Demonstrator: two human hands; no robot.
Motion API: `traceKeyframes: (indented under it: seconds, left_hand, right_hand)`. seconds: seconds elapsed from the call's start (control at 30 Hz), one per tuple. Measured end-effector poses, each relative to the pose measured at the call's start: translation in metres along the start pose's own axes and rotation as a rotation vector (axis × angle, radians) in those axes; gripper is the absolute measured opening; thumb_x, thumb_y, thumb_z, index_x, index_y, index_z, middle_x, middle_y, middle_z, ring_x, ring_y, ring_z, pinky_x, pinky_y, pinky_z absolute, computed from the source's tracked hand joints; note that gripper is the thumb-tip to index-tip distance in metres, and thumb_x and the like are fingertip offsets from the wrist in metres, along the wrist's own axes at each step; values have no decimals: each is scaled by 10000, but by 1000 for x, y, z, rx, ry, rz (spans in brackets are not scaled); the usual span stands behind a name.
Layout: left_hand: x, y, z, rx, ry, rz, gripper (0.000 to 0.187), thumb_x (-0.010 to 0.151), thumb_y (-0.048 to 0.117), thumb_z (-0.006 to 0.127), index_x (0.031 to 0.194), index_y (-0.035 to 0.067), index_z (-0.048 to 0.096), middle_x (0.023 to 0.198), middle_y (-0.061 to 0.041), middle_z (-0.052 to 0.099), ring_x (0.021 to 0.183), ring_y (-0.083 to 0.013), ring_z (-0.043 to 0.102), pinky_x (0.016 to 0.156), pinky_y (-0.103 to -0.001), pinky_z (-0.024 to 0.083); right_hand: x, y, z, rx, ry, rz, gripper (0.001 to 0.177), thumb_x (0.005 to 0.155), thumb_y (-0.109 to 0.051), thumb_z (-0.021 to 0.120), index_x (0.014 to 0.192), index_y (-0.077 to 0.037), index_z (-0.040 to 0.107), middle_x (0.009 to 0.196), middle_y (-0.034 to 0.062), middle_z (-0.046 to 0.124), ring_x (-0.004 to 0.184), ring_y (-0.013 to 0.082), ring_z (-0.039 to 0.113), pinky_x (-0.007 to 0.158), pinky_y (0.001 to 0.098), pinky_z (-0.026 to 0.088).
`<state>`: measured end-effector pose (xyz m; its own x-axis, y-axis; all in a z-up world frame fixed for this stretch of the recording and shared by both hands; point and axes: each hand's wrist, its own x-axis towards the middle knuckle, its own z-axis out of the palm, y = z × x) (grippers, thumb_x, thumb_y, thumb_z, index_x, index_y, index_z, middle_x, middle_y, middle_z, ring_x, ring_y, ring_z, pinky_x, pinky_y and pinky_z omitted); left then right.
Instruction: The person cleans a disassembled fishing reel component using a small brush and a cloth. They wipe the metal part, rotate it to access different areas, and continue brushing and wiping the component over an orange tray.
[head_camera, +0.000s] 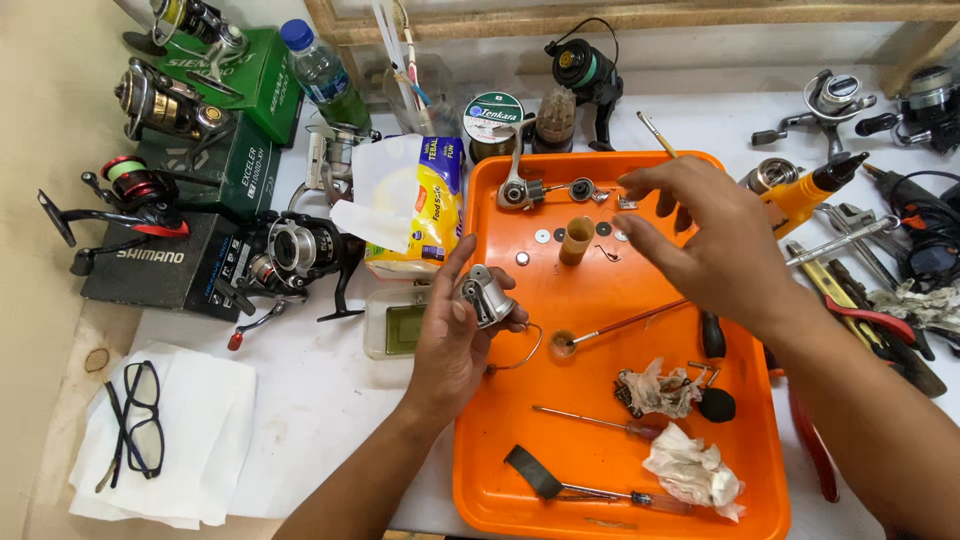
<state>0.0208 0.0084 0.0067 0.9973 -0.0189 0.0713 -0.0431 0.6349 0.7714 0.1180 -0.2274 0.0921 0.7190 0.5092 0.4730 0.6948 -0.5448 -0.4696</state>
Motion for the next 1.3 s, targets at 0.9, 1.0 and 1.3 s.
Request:
traceKeyframes:
  seconds: [0.9, 1.0, 1.3]
  left_hand:
    - [9, 21, -14, 139, 70, 157, 1037, 754, 662, 674, 1526, 132, 230, 1136, -139, 592, 997, -213, 653, 916, -335, 548]
    - [10, 20, -17, 147, 62, 161, 1023, 768, 654, 666, 1527, 130, 223, 1133, -143, 592, 994, -213, 654, 920, -333, 542]
    - [0, 30, -13, 172, 31, 164, 976, 787, 679, 618, 1515, 151, 238, 1155, -143, 579, 1014, -211, 628, 909, -333, 527]
  right_hand:
    - [14, 39, 65, -63, -502, 426, 257, 755, -263, 741, 933, -112, 635, 809, 74, 669, 871, 331, 687, 790, 471, 539]
    - [20, 34, 60, -52, -493, 418, 247, 762, -264, 724, 933, -115, 627, 800, 105, 658, 855, 370, 673, 789, 494, 530]
    - [14, 10, 78, -61, -506, 322, 309, 748, -300, 728, 995, -153, 616, 909, 102, 669, 901, 364, 654, 780, 534, 524]
